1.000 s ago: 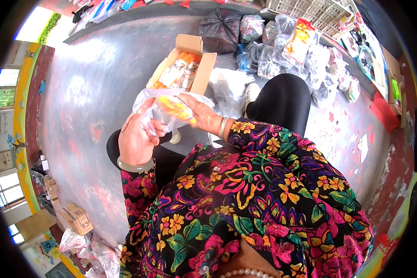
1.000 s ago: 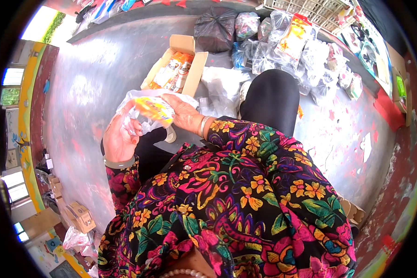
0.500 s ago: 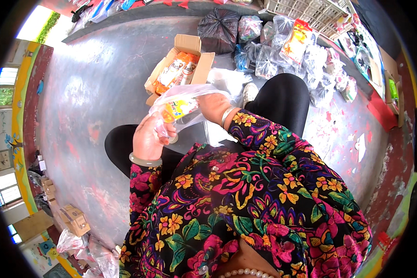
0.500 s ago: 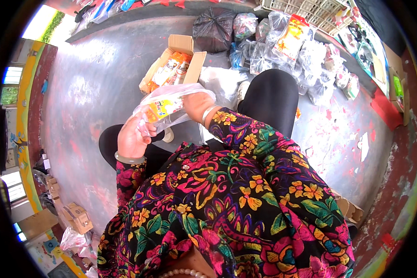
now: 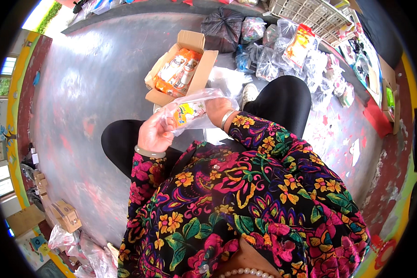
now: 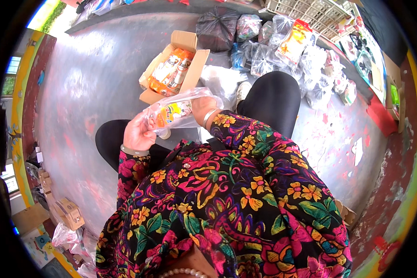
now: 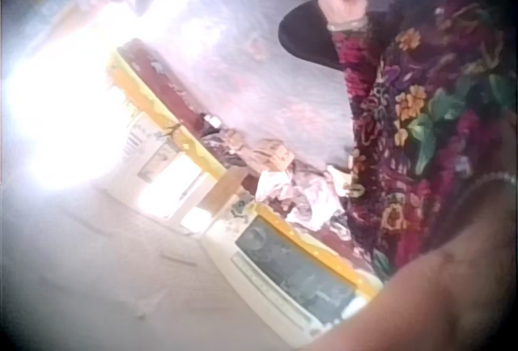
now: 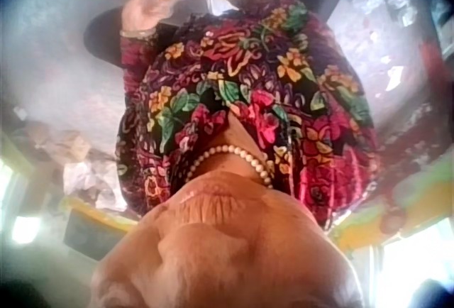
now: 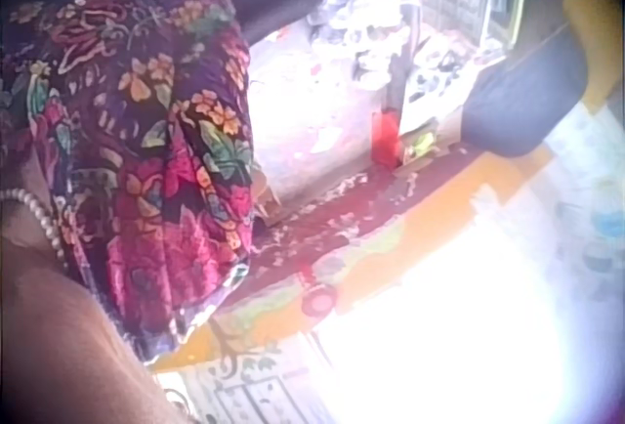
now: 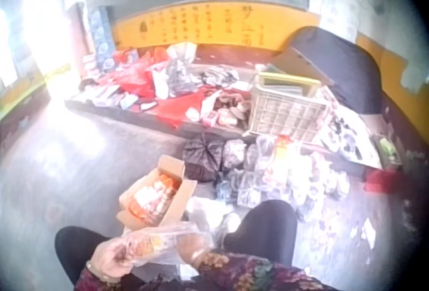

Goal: The person sits on the floor and packs multiple snack packets into a clear plastic bag. They take packets from a cardboard box, open the plastic bag, insert the snacks one by one, and place the filled bag on the floor.

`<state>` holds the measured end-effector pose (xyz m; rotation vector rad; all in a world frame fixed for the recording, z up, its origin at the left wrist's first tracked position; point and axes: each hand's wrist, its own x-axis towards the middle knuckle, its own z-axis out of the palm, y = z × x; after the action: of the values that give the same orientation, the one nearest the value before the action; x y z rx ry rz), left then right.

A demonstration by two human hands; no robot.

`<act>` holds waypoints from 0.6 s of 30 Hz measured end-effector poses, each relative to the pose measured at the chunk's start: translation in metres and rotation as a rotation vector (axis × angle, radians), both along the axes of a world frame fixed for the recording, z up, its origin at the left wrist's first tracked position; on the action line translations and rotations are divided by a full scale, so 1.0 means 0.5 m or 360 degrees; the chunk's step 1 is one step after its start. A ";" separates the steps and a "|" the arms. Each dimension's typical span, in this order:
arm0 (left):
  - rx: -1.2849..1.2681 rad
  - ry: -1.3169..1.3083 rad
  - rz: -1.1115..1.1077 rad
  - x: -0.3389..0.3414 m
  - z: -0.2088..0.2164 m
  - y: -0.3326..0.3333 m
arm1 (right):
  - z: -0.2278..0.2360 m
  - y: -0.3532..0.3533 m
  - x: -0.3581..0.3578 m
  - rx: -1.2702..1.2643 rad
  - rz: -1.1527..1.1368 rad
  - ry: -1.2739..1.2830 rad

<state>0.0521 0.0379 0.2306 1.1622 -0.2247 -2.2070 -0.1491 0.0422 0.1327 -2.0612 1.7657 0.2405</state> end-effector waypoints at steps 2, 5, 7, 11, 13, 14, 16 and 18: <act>-0.0008 -0.0042 0.0090 0.026 -0.029 -0.008 | -0.005 -0.002 -0.010 0.0121 0.0049 -0.0017; -0.0016 -0.0121 0.0104 0.046 -0.047 -0.004 | -0.022 0.001 -0.022 0.0176 0.0356 0.0039; 0.0006 -0.0159 0.0139 0.063 -0.066 0.003 | -0.011 -0.003 -0.025 0.0302 0.0489 -0.0103; 0.0051 -0.0151 0.0075 0.058 -0.067 0.008 | -0.077 -0.017 -0.043 0.0351 0.0518 -0.0287; 0.0034 -0.0169 0.0025 0.058 -0.054 0.019 | -0.072 -0.008 -0.029 0.0388 0.0529 -0.0099; 0.0004 -0.0186 -0.0014 0.058 -0.051 0.025 | -0.068 0.003 -0.021 0.0418 0.0553 0.0012; -0.0133 -0.0240 -0.0085 0.061 -0.035 0.041 | -0.036 0.028 0.003 0.0474 0.0607 0.0232; -0.0358 -0.0303 -0.0171 0.059 -0.008 0.054 | -0.032 0.039 0.022 0.0411 0.0439 0.0222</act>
<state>0.0816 0.0649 0.2264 1.2572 -0.6115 -2.0963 -0.1383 0.0619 0.1170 -2.1308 1.4301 0.6712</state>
